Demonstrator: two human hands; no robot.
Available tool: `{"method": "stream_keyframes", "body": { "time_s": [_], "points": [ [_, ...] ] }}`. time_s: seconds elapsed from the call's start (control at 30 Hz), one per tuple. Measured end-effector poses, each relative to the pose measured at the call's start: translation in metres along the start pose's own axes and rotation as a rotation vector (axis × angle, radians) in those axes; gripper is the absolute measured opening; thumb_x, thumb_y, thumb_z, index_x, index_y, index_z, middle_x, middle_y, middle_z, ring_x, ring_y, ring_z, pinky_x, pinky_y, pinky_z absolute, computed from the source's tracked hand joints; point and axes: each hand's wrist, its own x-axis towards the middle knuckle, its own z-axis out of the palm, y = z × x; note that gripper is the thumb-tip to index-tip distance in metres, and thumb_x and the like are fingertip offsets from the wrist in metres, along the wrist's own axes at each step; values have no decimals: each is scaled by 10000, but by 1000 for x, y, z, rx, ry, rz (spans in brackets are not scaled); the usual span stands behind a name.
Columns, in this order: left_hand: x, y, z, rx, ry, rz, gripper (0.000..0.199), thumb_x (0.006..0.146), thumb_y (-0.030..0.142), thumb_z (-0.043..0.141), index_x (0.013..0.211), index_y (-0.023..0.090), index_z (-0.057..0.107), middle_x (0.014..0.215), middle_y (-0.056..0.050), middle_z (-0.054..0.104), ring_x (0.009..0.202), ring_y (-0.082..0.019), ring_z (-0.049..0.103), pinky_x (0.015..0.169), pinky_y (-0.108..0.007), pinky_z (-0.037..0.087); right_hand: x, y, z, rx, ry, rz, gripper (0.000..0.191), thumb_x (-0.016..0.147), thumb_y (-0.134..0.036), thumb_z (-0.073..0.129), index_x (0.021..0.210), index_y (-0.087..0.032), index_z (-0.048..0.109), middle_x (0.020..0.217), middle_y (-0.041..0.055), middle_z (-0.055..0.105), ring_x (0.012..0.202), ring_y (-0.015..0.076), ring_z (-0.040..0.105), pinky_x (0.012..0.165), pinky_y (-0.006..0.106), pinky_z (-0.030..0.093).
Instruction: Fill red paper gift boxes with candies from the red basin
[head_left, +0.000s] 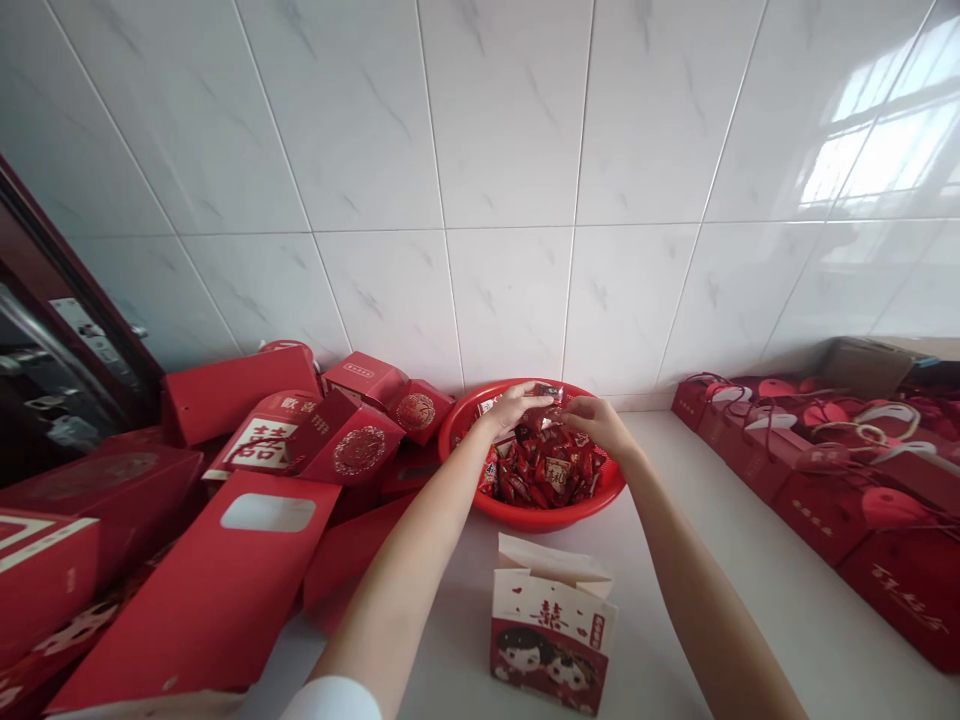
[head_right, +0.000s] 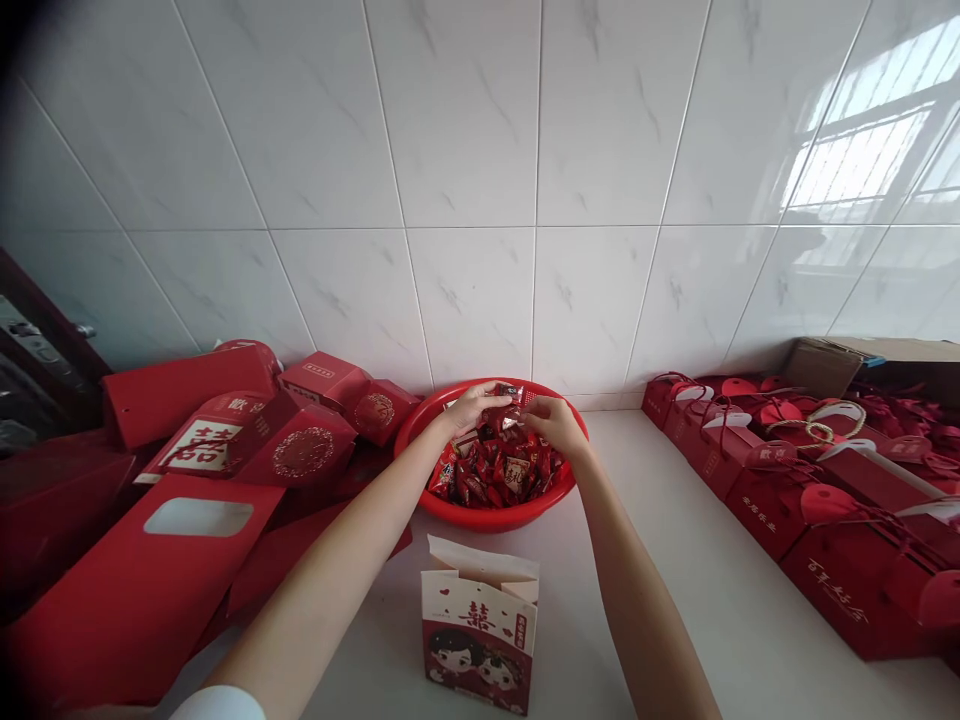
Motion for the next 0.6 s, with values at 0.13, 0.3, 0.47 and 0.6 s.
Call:
{"method": "stream_keyframes", "body": {
  "time_s": [0.13, 0.3, 0.47, 0.6],
  "points": [
    [-1, 2, 1, 17, 40, -18, 417, 753, 373, 811, 1088, 162, 681, 1028, -103, 753, 913, -215, 713, 842, -329, 539, -1, 0, 1, 61, 13, 79, 380, 674, -495, 799, 840, -200, 627, 843, 42, 740, 738, 210, 704, 690, 341, 554],
    [-14, 5, 6, 84, 98, -39, 324, 785, 374, 770, 1022, 166, 694, 1007, -85, 754, 872, -207, 708, 808, -330, 540, -5, -7, 7, -11, -27, 46, 330, 731, -398, 752, 968, -204, 626, 861, 41, 737, 795, 216, 703, 751, 353, 558],
    [-23, 12, 8, 185, 264, -54, 276, 871, 342, 620, 1082, 191, 714, 1221, -81, 722, 1146, -240, 635, 936, -327, 506, -10, -9, 11, -43, 133, 51, 352, 746, -319, 677, 1072, -207, 601, 987, 58, 724, 919, 226, 699, 782, 352, 559],
    [-22, 14, 2, 238, 405, -57, 465, 839, 206, 545, 1298, 224, 617, 1371, -73, 645, 1262, -241, 571, 950, -301, 492, -17, -9, 14, -85, 297, 97, 373, 743, -314, 654, 1095, -204, 602, 1010, 66, 722, 936, 232, 694, 776, 353, 560]
  ]
}}
